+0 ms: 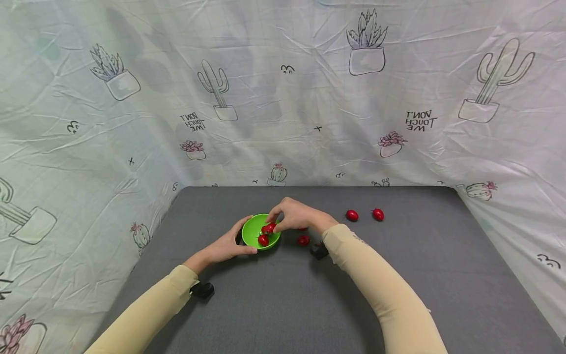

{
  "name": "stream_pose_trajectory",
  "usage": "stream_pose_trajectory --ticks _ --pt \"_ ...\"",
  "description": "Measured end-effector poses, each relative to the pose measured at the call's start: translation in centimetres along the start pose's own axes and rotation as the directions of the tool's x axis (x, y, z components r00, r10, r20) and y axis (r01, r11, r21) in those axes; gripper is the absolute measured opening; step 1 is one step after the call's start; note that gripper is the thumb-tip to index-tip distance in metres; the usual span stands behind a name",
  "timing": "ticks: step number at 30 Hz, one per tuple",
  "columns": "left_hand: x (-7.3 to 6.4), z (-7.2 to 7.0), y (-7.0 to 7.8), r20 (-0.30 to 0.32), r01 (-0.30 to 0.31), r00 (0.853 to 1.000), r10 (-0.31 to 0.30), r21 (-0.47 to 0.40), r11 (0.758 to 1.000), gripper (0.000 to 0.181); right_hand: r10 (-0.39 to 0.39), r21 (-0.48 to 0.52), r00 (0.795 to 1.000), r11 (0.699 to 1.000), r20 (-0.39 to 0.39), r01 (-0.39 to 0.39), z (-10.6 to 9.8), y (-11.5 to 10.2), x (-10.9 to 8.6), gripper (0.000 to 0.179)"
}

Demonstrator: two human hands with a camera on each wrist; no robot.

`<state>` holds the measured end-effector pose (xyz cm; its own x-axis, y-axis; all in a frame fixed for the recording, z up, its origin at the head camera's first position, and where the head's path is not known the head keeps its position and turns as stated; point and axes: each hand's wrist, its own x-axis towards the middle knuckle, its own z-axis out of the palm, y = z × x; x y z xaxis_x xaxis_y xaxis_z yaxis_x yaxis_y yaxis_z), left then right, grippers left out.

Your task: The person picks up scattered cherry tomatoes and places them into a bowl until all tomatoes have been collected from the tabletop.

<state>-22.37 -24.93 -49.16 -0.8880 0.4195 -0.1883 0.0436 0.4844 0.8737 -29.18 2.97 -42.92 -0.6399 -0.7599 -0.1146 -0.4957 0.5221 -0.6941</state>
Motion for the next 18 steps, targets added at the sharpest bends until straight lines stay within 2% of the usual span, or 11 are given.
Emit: stream_pose_trajectory --ticks 4,9,18 --pt "0.0 0.1 0.0 0.000 -0.007 1.000 0.007 -0.007 1.000 0.101 -0.007 0.010 1.000 1.000 -0.005 0.007 -0.2 0.0 -0.2 0.036" --pt "0.2 0.3 0.0 0.003 -0.011 1.000 0.011 -0.019 1.000 0.100 0.031 0.032 0.999 0.999 -0.032 -0.030 -0.4 0.3 -0.6 0.037" --pt "0.1 0.3 0.1 -0.009 -0.018 1.000 0.018 0.014 1.000 0.101 0.043 0.061 0.995 0.997 -0.088 -0.038 -0.9 0.5 -1.7 0.035"
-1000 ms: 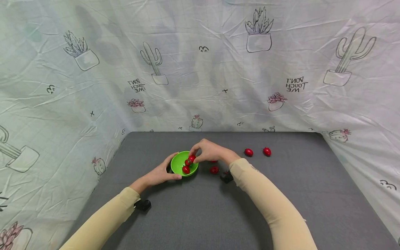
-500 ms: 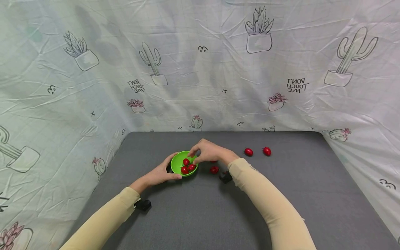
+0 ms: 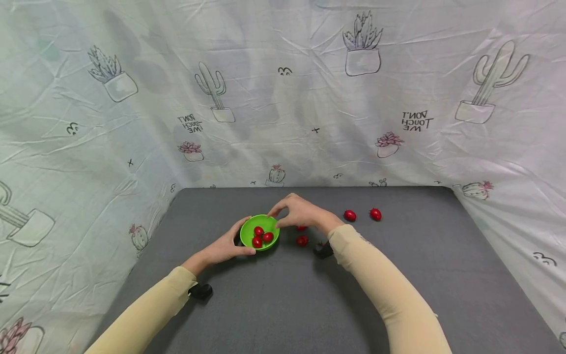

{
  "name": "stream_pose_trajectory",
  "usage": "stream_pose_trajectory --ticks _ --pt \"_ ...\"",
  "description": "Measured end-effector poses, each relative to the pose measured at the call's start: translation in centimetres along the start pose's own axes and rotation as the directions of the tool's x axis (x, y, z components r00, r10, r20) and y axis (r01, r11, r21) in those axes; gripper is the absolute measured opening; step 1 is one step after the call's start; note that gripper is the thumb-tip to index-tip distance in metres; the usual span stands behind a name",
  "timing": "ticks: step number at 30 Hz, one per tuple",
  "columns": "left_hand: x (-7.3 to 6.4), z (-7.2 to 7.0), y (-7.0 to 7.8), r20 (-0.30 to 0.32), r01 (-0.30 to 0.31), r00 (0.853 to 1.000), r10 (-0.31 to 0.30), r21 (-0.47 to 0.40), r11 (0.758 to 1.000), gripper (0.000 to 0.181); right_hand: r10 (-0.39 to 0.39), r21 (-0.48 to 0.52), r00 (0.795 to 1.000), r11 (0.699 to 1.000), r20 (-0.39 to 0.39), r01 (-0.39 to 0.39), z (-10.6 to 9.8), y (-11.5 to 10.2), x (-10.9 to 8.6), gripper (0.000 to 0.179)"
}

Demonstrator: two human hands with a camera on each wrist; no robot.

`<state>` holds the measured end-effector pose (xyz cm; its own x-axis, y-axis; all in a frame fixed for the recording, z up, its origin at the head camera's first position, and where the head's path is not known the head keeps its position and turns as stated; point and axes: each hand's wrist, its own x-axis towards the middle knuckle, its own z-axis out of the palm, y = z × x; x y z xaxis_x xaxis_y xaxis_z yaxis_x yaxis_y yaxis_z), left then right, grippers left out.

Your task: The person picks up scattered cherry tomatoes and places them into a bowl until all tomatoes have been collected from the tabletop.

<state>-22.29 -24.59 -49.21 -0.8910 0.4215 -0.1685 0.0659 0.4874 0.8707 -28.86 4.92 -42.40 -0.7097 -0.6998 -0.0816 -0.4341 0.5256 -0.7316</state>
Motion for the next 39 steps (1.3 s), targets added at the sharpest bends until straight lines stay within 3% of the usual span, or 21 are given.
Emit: stream_pose_trajectory --ticks 11,23,30,39 --pt "0.0 0.0 -0.2 -0.018 0.020 1.000 -0.020 0.014 1.000 0.103 0.005 -0.018 0.997 1.000 -0.071 -0.006 -2.8 0.5 -3.1 0.032" --pt "-0.4 -0.1 -0.2 0.005 -0.003 1.000 0.003 -0.008 1.000 0.101 0.069 -0.013 0.980 0.997 -0.185 -0.073 -5.9 2.0 -8.0 0.034" --pt "-0.4 -0.2 0.0 0.003 -0.006 1.000 0.006 -0.010 1.000 0.102 0.162 0.014 0.955 0.986 -0.247 -0.163 -7.8 3.1 -10.9 0.035" --pt "-0.7 -0.2 -0.1 -0.003 0.011 1.000 -0.011 0.005 1.000 0.103 0.199 -0.036 0.917 0.974 -0.345 -0.225 -9.1 5.3 -14.2 0.040"
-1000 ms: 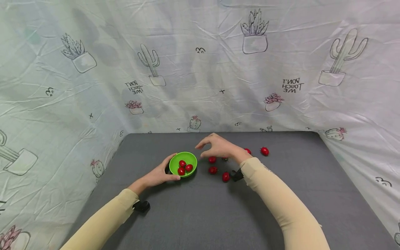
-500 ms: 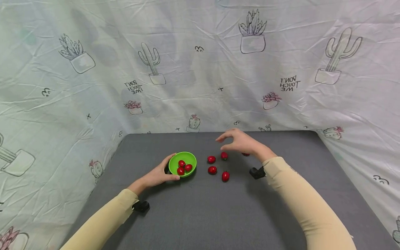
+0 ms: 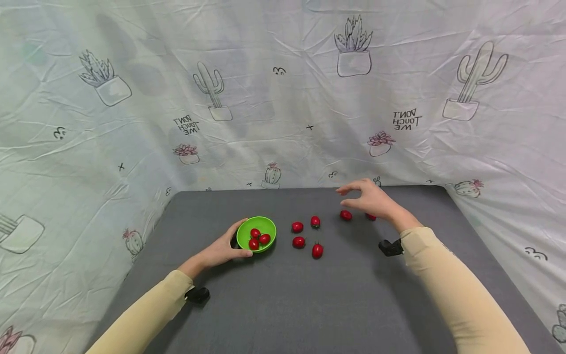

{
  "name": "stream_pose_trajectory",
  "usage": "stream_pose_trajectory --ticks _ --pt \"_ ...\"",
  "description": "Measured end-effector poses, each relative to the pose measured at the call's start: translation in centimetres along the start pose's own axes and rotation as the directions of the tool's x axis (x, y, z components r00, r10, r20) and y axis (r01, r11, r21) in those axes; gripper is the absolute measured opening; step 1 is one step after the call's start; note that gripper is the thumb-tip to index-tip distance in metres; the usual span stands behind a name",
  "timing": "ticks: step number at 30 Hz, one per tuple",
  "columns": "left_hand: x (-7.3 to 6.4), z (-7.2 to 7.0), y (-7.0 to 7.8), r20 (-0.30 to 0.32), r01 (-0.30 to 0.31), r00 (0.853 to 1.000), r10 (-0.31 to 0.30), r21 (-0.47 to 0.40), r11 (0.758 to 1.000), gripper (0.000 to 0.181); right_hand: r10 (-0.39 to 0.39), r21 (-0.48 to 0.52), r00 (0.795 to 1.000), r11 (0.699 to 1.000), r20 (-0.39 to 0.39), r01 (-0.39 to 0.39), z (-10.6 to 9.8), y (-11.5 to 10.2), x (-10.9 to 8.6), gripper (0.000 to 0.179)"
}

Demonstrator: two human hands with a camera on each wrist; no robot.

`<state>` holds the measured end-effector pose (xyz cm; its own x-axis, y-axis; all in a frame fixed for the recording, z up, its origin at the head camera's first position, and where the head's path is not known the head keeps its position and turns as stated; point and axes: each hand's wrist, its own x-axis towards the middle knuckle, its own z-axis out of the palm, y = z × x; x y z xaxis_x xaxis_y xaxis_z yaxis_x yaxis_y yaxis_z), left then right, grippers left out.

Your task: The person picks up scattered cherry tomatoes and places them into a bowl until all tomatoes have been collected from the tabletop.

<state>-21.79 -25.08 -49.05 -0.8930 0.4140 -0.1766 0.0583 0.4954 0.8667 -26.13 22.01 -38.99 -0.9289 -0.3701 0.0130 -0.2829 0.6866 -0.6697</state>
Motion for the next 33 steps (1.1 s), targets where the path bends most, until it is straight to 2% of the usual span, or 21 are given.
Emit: stream_pose_trajectory --ticks 11,16,22,33 --pt "-0.4 0.0 0.1 0.005 -0.004 1.000 0.004 -0.015 1.000 0.104 -0.004 -0.022 0.996 1.000 -0.089 0.002 -0.7 4.3 -1.9 0.042" --pt "-0.9 0.4 -0.5 0.008 -0.003 1.000 0.003 -0.007 1.000 0.104 0.044 -0.032 0.993 0.998 -0.107 -0.047 -0.1 6.0 -2.7 0.043" --pt "-1.2 0.6 -0.4 0.002 -0.004 1.000 0.004 -0.012 1.000 0.103 0.094 -0.054 0.986 0.993 -0.136 -0.102 0.6 7.2 -3.5 0.047" --pt "-0.4 0.1 0.1 0.000 -0.021 1.000 0.021 -0.001 1.000 0.103 0.153 -0.091 0.975 0.981 -0.159 -0.169 0.7 9.0 -3.3 0.051"
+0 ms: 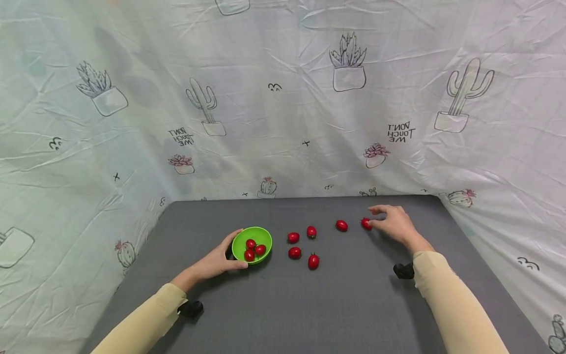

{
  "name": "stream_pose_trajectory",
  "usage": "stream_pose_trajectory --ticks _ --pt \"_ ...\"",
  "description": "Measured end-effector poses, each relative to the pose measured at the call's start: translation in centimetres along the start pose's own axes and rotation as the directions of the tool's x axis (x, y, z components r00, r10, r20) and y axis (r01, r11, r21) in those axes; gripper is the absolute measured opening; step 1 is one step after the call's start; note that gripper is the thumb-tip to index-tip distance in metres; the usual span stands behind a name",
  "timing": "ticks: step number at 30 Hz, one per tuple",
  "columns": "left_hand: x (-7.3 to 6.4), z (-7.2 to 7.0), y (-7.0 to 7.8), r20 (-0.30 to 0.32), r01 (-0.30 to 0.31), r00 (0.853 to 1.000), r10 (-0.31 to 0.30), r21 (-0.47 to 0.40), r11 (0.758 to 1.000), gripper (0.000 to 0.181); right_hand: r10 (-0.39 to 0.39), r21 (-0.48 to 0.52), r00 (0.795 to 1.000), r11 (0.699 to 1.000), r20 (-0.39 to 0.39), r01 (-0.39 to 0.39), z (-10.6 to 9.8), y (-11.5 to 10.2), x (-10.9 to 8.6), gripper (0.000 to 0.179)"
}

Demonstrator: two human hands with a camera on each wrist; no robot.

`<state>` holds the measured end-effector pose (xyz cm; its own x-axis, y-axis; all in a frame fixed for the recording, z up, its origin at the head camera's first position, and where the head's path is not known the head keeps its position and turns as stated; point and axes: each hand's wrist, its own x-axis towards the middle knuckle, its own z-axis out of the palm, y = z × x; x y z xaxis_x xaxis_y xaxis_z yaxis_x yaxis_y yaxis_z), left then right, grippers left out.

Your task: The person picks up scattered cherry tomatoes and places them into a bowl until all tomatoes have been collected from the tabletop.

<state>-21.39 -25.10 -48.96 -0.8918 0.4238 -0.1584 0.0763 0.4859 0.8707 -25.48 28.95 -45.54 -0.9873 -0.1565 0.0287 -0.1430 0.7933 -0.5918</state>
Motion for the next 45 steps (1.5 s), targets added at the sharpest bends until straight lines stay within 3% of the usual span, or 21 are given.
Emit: stream_pose_trajectory --ticks 20,45 --pt "0.2 0.1 -0.1 0.008 0.021 1.000 -0.021 0.008 1.000 0.106 0.022 0.019 1.000 1.000 -0.014 -0.022 1.8 1.0 -0.4 0.053" --pt "-0.6 0.7 0.6 -0.001 0.030 1.000 -0.030 -0.015 0.999 0.105 0.020 0.010 1.000 1.000 -0.004 -0.020 2.0 1.4 -0.2 0.045"
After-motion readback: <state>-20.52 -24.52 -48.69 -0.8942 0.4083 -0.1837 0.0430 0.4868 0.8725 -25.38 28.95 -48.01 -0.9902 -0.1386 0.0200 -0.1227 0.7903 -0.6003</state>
